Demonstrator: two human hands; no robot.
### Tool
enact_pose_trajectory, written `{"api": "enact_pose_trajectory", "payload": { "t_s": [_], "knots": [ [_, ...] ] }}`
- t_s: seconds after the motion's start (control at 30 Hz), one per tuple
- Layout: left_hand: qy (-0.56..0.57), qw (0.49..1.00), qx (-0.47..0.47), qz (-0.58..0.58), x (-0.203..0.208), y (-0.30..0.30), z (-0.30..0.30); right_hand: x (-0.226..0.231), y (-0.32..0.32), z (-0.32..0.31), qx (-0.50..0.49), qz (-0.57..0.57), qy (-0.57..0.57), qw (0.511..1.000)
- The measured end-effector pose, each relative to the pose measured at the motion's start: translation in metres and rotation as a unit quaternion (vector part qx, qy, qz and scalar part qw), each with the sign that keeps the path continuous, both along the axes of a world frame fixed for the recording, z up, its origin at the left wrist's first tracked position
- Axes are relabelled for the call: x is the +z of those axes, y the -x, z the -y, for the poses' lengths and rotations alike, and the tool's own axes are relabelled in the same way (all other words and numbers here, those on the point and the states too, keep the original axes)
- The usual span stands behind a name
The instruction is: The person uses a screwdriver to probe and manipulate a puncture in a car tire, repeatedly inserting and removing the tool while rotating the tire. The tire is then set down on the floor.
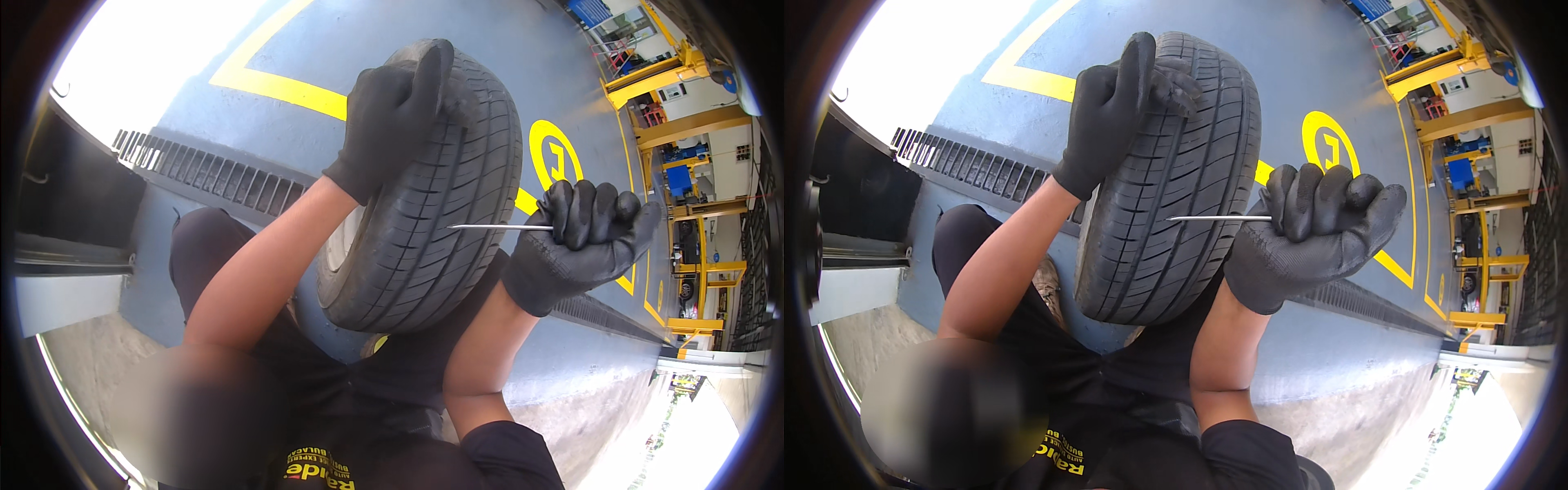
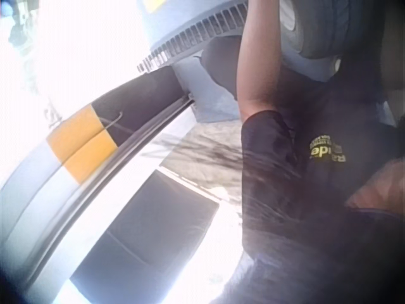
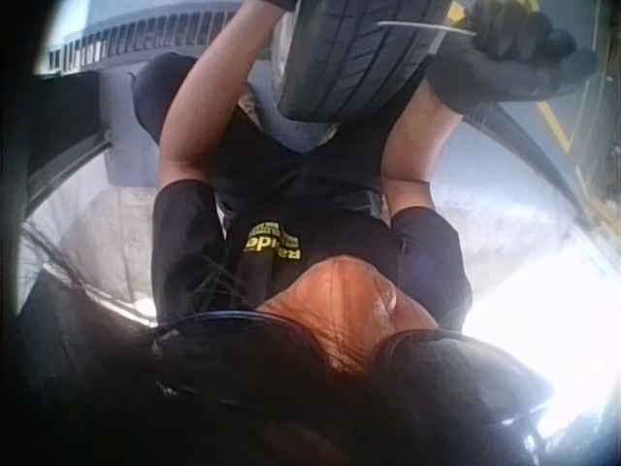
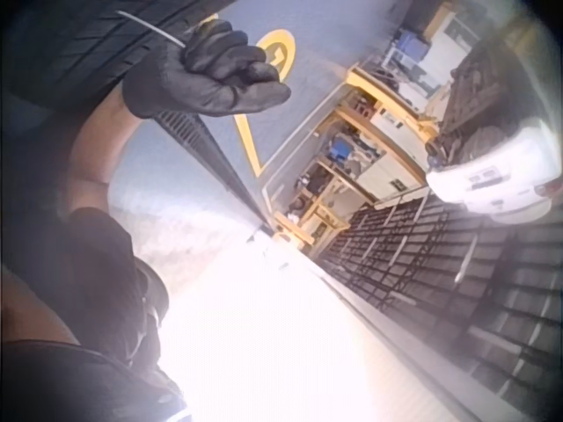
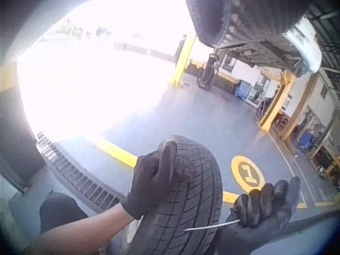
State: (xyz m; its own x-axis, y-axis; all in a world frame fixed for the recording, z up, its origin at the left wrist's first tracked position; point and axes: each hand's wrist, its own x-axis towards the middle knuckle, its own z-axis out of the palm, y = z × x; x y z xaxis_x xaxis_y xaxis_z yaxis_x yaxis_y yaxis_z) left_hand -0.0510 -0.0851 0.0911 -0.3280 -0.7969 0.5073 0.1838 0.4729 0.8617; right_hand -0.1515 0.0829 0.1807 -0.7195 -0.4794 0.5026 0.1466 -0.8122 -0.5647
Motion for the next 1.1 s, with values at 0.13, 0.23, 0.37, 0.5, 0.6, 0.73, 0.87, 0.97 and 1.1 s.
{"api": "enact_pose_trajectory", "payload": {
  "t_s": [0.13, 0.23, 0.37, 0.5, 0.6, 0.73, 0.87, 0.97, 1.1],
  "knots": [
    [-0.019, 0.999, 0.041, -0.008, 0.008, 0.002, -0.004, -0.01, 0.004, 0.01, 0.016, 0.056, -0.008, 0.998],
    [-0.007, 0.999, 0.047, -0.02, 0.012, 0.002, -0.004, -0.019, 0.004, 0.018, 0.081, 0.098, 0.01, 0.992],
    [0.011, 0.995, 0.088, 0.053, 0.02, -0.006, -0.004, -0.029, -0.022, 0.029, 0.06, 0.118, -0.041, 0.99],
    [-0.005, 0.998, 0.064, 0.026, 0.008, -0.008, -0.001, -0.023, -0.055, 0.036, 0.049, 0.08, -0.064, 0.994],
    [0.045, 0.997, 0.059, -0.02, -0.007, -0.003, 0.001, -0.015, -0.024, 0.022, 0.066, 0.052, 0.008, 0.996],
    [0.054, 0.996, 0.026, -0.065, -0.011, 0.006, -0.007, 0.007, -0.017, 0.004, -0.073, -0.032, 0.069, 0.994],
    [0.018, 0.995, -0.016, -0.094, -0.012, 0.006, -0.008, 0.004, -0.032, 0.009, -0.059, -0.054, 0.072, 0.994],
    [-0.013, 0.991, -0.068, -0.118, -0.019, 0.013, -0.002, -0.001, -0.03, 0.016, -0.071, -0.004, 0.06, 0.996],
    [0.039, 0.998, -0.018, -0.05, -0.006, 0.005, -0.014, -0.007, -0.015, 0.013, -0.111, -0.007, 0.021, 0.994]
  ]
}}
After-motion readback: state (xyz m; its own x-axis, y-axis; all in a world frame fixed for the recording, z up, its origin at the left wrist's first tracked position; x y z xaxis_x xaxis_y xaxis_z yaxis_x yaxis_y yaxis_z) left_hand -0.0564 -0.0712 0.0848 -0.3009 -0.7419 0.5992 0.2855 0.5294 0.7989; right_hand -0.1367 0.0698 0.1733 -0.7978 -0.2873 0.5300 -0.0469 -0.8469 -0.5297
